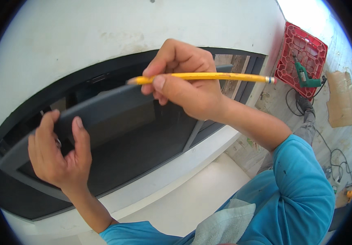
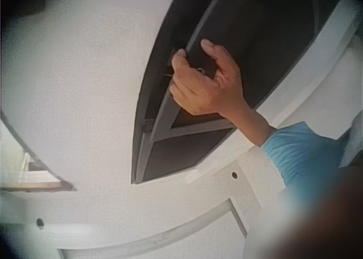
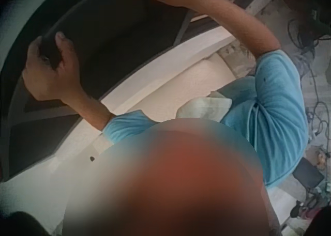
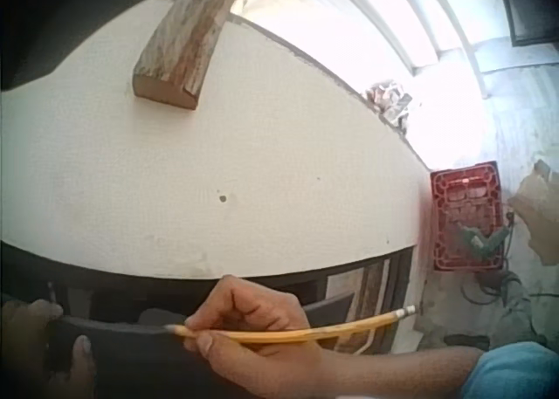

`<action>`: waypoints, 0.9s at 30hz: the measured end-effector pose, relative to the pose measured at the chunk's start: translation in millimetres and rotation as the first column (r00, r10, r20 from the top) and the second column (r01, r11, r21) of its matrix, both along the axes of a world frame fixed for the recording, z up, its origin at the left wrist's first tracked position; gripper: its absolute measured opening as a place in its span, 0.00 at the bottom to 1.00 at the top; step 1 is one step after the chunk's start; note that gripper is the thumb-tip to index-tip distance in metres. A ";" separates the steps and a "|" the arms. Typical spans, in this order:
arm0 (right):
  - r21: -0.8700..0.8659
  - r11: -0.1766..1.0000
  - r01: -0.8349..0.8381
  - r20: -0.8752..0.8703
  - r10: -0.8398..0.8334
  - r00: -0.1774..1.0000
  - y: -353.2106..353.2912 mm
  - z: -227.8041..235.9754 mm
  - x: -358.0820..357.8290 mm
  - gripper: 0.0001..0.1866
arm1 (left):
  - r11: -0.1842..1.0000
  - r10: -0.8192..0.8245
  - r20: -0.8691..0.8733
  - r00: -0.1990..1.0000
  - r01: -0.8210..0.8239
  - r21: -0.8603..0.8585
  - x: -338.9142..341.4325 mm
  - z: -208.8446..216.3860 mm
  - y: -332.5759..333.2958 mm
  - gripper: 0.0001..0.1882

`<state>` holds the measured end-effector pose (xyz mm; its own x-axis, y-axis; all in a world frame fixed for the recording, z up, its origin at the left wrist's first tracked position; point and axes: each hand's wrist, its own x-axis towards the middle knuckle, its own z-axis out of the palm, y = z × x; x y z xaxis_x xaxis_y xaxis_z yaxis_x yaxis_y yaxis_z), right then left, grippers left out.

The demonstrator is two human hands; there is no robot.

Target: Mark the window frame and screen with a pencil for proper alignment and installation.

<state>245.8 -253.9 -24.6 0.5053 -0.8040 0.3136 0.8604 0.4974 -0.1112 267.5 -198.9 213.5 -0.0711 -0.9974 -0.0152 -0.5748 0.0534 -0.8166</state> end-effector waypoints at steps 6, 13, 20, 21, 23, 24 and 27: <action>-0.075 0.995 -0.064 -0.092 0.057 0.994 -8.7 11.4 -31.9 0.05 | 0.997 0.018 0.066 0.998 -0.023 0.071 -35.3 6.4 0.1 0.12; -0.253 0.967 0.024 -0.180 -0.072 0.981 -9.2 10.6 -43.7 0.03 | 0.994 0.015 0.097 0.995 -0.025 0.107 -46.3 9.5 -2.9 0.13; -0.282 0.959 0.042 -0.163 -0.091 0.983 -8.5 9.9 -42.5 0.05 | 0.996 0.032 0.062 0.998 -0.037 0.087 -49.5 7.3 -2.8 0.11; -0.246 0.968 0.050 -0.165 -0.092 0.982 -6.7 10.9 -41.2 0.05 | 0.996 0.022 0.066 0.998 -0.028 0.090 -49.7 7.4 -2.1 0.11; -0.210 0.976 0.056 -0.168 -0.093 0.981 -6.0 11.2 -41.1 0.05 | 0.996 0.027 0.066 0.997 -0.033 0.088 -47.7 7.6 -2.0 0.11; -0.243 0.969 0.043 -0.173 -0.087 0.981 -8.8 10.5 -42.1 0.05 | 0.996 0.030 0.066 0.997 -0.036 0.085 -46.8 7.2 -2.3 0.11; -0.241 0.970 0.040 -0.164 -0.081 0.983 -7.6 10.4 -39.7 0.05 | 0.995 0.024 0.065 0.998 -0.030 0.091 -47.7 6.4 -2.7 0.11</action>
